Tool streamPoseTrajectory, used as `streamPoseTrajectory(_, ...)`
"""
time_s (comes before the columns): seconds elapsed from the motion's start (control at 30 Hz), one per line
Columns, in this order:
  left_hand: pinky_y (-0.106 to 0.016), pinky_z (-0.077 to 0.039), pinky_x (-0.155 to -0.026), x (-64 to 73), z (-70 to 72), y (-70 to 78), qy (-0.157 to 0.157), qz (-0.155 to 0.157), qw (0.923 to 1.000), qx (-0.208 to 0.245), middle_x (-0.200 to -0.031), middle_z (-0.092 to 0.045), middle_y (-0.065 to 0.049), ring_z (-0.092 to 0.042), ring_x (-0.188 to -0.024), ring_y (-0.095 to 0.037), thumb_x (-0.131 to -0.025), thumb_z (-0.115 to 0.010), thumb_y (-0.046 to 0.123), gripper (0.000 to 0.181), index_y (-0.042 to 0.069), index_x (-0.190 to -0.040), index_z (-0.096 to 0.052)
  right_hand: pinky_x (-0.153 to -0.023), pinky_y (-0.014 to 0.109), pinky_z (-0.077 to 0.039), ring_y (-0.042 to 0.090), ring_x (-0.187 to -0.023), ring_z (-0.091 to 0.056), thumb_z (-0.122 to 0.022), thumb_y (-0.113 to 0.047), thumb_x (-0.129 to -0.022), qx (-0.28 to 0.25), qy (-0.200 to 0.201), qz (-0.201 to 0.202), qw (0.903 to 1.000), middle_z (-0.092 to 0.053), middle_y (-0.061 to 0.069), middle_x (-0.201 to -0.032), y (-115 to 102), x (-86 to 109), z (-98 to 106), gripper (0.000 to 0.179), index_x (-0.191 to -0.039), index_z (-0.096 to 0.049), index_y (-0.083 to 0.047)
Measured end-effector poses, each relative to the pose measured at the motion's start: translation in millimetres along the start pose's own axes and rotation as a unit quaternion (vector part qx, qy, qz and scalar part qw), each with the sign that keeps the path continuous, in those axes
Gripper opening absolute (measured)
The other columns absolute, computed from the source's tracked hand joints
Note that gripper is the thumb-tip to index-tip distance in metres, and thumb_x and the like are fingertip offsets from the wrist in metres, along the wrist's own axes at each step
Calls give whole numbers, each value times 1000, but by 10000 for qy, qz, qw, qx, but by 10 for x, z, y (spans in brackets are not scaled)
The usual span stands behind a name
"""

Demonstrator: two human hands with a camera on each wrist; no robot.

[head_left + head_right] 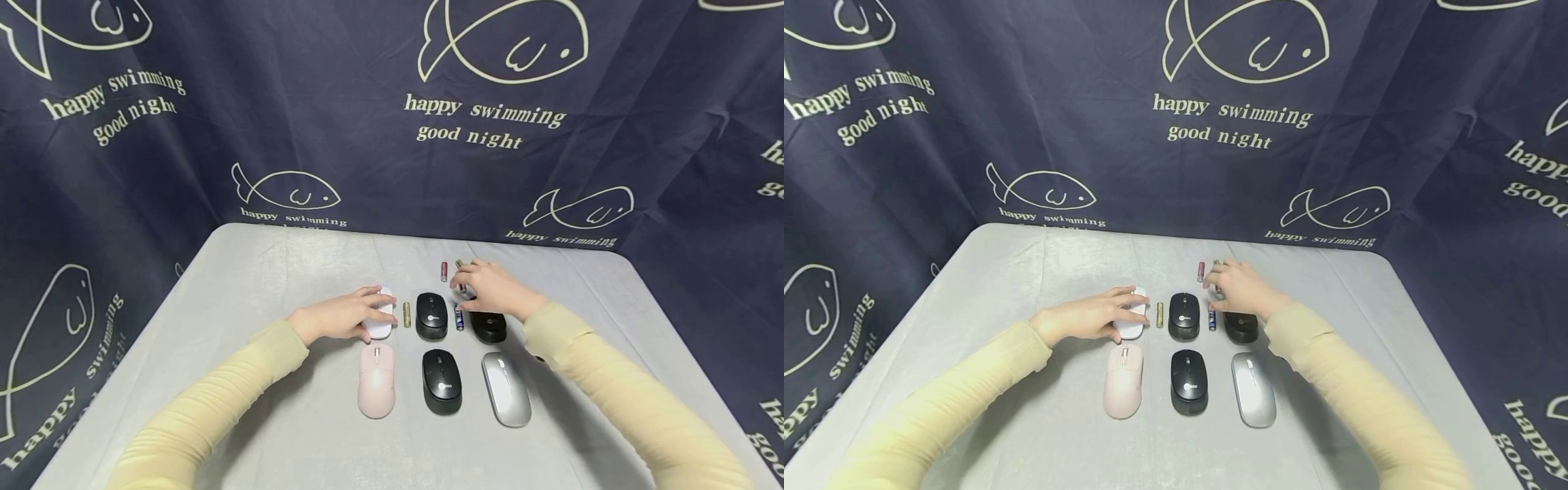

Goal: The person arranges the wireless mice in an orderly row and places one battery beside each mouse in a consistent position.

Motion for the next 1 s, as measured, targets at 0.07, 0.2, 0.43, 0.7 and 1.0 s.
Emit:
streamPoseTrajectory(0.07,-46,-22,-115,0,-6,-4,3,19,10000,18,-149,-36,-11,-24,-138,-43,-76,-73,29,59,22,-132,-56,-75,48,-47,26,-97,-53,-80,-29,-71,3,10,-3,10000,-64,6,-108,16,-29,6,37,-101,-69,-11)
streamPoseTrajectory(0.2,-46,-21,-115,3,-21,-19,-13,56,10000,8,-150,-35,-10,-24,-139,-43,-76,-73,31,59,22,-133,-56,-77,50,-47,28,-99,-54,-80,-28,-71,-37,30,24,10000,-64,9,-109,29,-83,26,38,-103,-69,-11)
streamPoseTrajectory(0.43,-46,-20,-116,-4,-36,-35,-7,50,10000,-12,-150,-35,-10,-24,-138,-43,-76,-73,31,60,23,-133,-56,-79,50,-47,29,-99,-54,-80,-27,-71,59,63,32,10000,-64,7,-106,86,-183,24,35,-101,-69,-12)
streamPoseTrajectory(0.7,-46,-21,-115,-7,-32,-33,-17,61,10000,-12,-150,-35,-10,-24,-138,-43,-76,-73,31,60,22,-133,-56,-86,50,-46,32,-100,-54,-79,-26,-72,141,29,-43,9999,-64,10,-108,169,-286,16,34,-101,-69,-11)
streamPoseTrajectory(1.0,-47,-21,-115,-5,-1,-13,-15,64,10000,18,-149,-36,-11,-25,-138,-44,-76,-73,30,60,21,-132,-56,-79,44,-46,29,-90,-53,-80,-24,-70,136,62,-97,9998,-65,6,-105,244,-381,-23,30,-97,-71,-14)
Point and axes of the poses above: each hand's wrist, its own x-axis away from the middle knuckle, its own z-axis out of the back of the hand, y = z × x, the point moved 3 cm from there along -x, towards the middle knuckle
